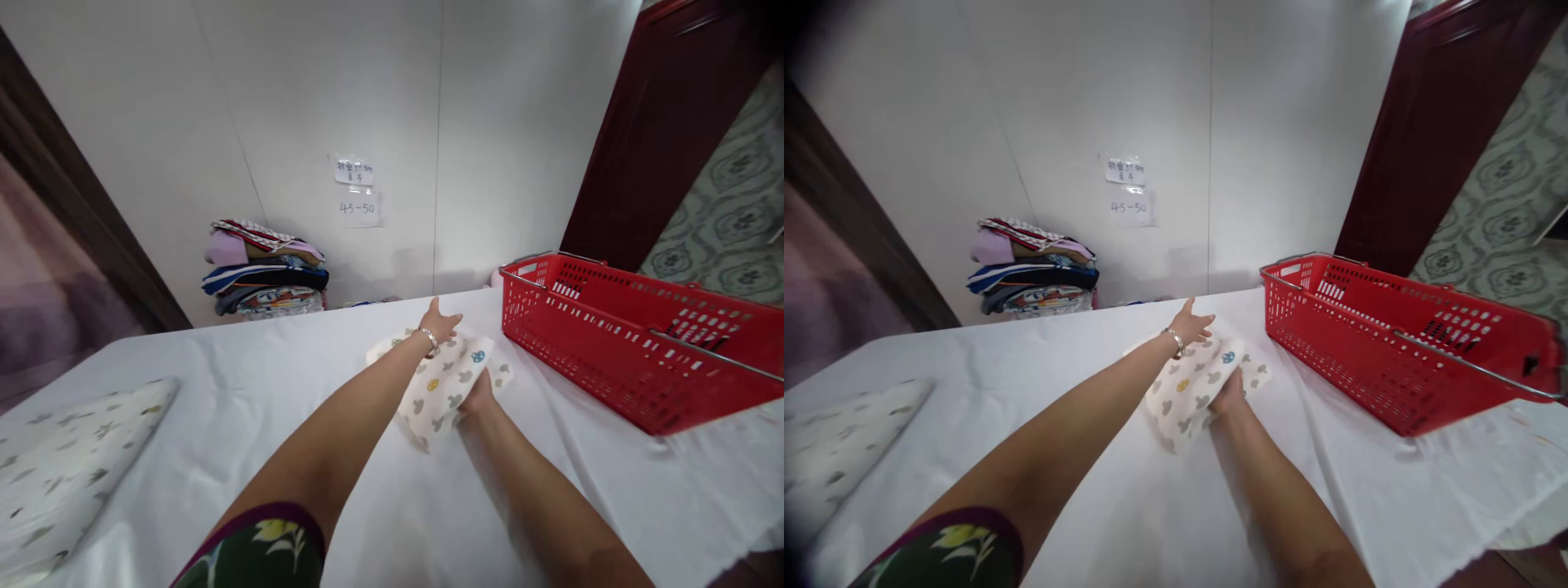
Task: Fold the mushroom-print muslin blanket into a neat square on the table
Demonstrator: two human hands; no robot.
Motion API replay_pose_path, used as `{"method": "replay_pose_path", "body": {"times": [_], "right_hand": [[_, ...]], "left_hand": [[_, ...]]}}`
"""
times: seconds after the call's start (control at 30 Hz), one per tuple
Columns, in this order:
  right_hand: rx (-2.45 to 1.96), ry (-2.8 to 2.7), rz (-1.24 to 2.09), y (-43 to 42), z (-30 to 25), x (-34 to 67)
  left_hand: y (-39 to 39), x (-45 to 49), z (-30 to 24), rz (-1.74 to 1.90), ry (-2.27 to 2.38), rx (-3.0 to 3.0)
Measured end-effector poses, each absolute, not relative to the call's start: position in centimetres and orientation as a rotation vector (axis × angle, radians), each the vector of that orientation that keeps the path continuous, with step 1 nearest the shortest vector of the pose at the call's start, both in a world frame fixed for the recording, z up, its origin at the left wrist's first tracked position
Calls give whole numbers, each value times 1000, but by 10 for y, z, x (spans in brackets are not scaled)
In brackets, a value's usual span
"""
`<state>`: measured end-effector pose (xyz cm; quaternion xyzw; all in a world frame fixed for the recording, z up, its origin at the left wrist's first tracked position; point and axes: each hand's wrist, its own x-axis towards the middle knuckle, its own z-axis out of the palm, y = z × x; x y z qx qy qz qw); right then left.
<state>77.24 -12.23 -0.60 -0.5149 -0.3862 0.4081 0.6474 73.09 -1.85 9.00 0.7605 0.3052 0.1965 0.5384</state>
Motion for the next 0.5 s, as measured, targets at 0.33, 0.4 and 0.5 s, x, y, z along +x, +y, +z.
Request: {"method": "replay_pose_path", "body": {"times": [0.33, 0.4, 0.5], "right_hand": [[-1292, -980, 834, -120, -47, 789], [-1270, -927, 850, -119, -44, 793], [-1165, -795, 859, -122, -34, 807]], "left_hand": [[-30, 663, 3, 386, 722, 2669], [-36, 668, -1, 279, 725, 2719], [-44, 688, 5, 279, 699, 2736]]}}
